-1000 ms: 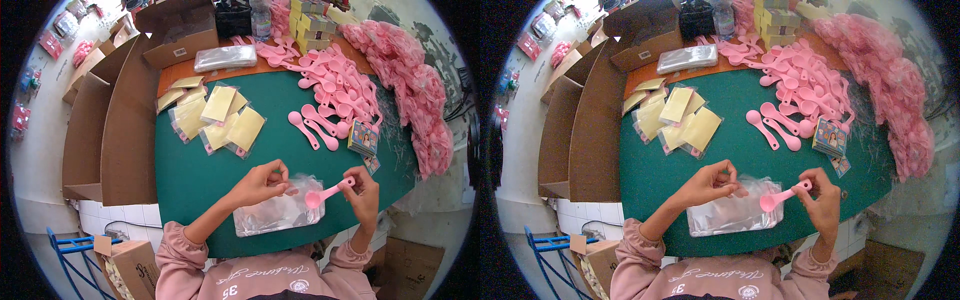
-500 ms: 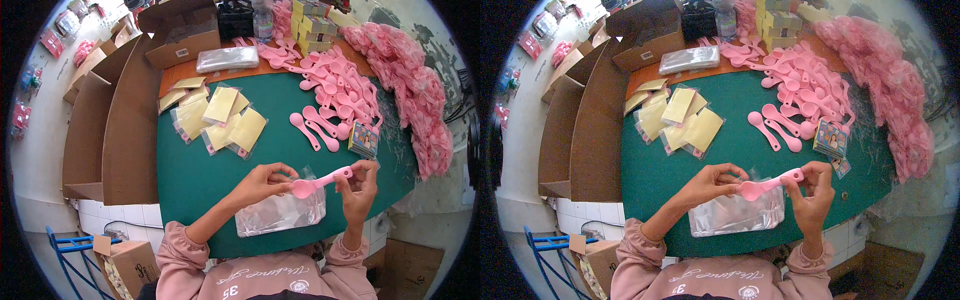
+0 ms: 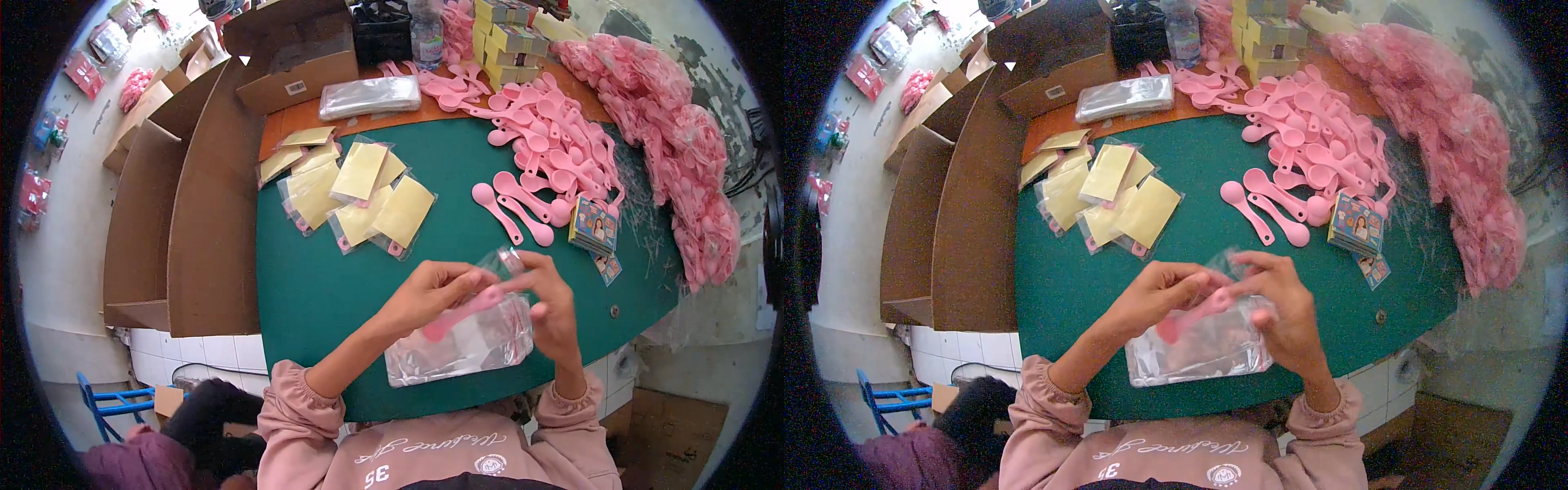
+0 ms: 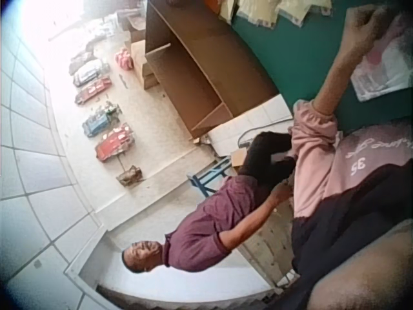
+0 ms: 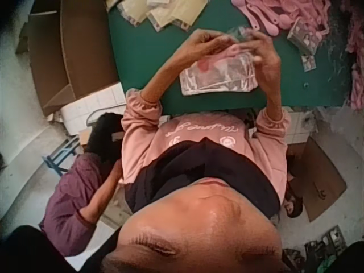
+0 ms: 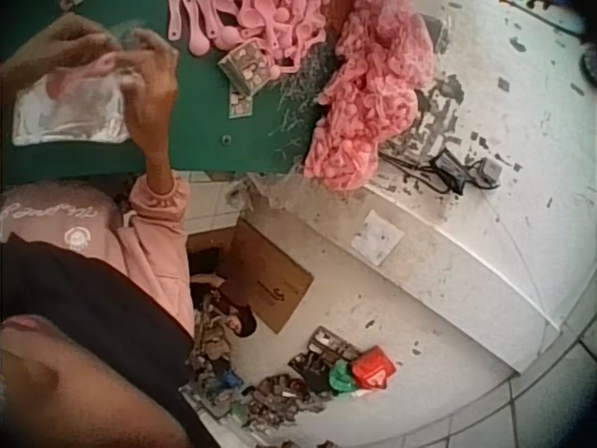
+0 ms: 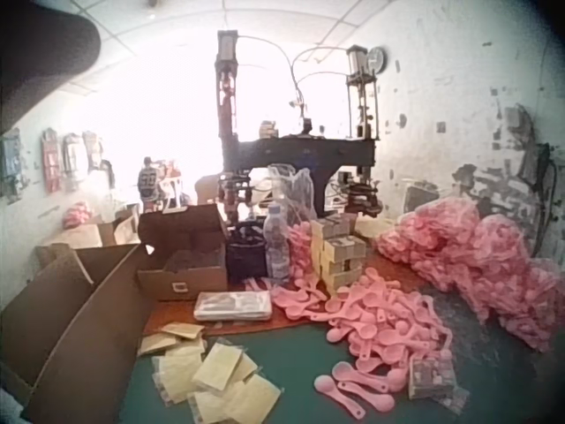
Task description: The person repeatedly picks up pink plastic spoons and small yellow cards, places them into clear plastic bags, and seals the bags. The person stacks the completed packages on the table.
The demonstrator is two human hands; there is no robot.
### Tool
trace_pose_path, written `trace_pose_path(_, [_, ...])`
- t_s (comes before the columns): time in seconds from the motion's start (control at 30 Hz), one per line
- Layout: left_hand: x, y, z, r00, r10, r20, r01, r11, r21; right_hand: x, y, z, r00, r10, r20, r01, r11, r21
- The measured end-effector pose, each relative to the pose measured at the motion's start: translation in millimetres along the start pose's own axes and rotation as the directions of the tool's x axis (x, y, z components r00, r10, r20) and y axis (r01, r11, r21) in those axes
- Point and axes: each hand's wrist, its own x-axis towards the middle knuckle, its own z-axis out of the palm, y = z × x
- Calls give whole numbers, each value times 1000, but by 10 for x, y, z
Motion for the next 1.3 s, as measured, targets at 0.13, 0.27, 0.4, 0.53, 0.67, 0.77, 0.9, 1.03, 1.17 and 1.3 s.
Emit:
trace_pose_path(0.13, [45,-48,-29,990,138,-25,-139,988,-64,99,69,-132,986,-18,163,28,998,-61])
trace_pose_path(0.27, [63,42,-87,998,50,-45,-55,994,-97,229,676,-1138,894,-16,-447,-311,696,-647])
trace_pose_path(0.4, [140,-12,-144,999,31,-43,-34,997,-66,156,923,-1516,801,182,-570,-577,487,-656])
trace_pose_path(0.53, [167,15,-168,997,49,-57,-55,994,-95,142,966,-1510,762,164,-627,-603,531,-595])
trace_pose_path(0.67, [196,69,-155,996,30,-82,-40,991,-124,151,1049,-1523,745,141,-652,-612,534,-583])
trace_pose_path(0.77, [202,97,-158,998,26,-64,-33,994,-105,148,1007,-1560,726,107,-679,-615,543,-572])
trace_pose_path(0.9, [230,58,-197,998,18,-56,-22,997,-79,168,775,-1463,754,-76,-652,-560,445,-699])
trace_pose_path(1.03, [266,63,-227,997,49,-67,-49,999,10,375,197,-821,849,224,-478,-324,936,-136])
trace_pose_path(1.17, [296,44,-222,994,47,-99,-54,997,-64,434,-51,-399,953,214,-216,-224,974,-25])
trace_pose_path(1.3, [291,57,-232,991,19,-136,-23,999,-30,442,-50,-396,982,178,-67,-189,952,-239])
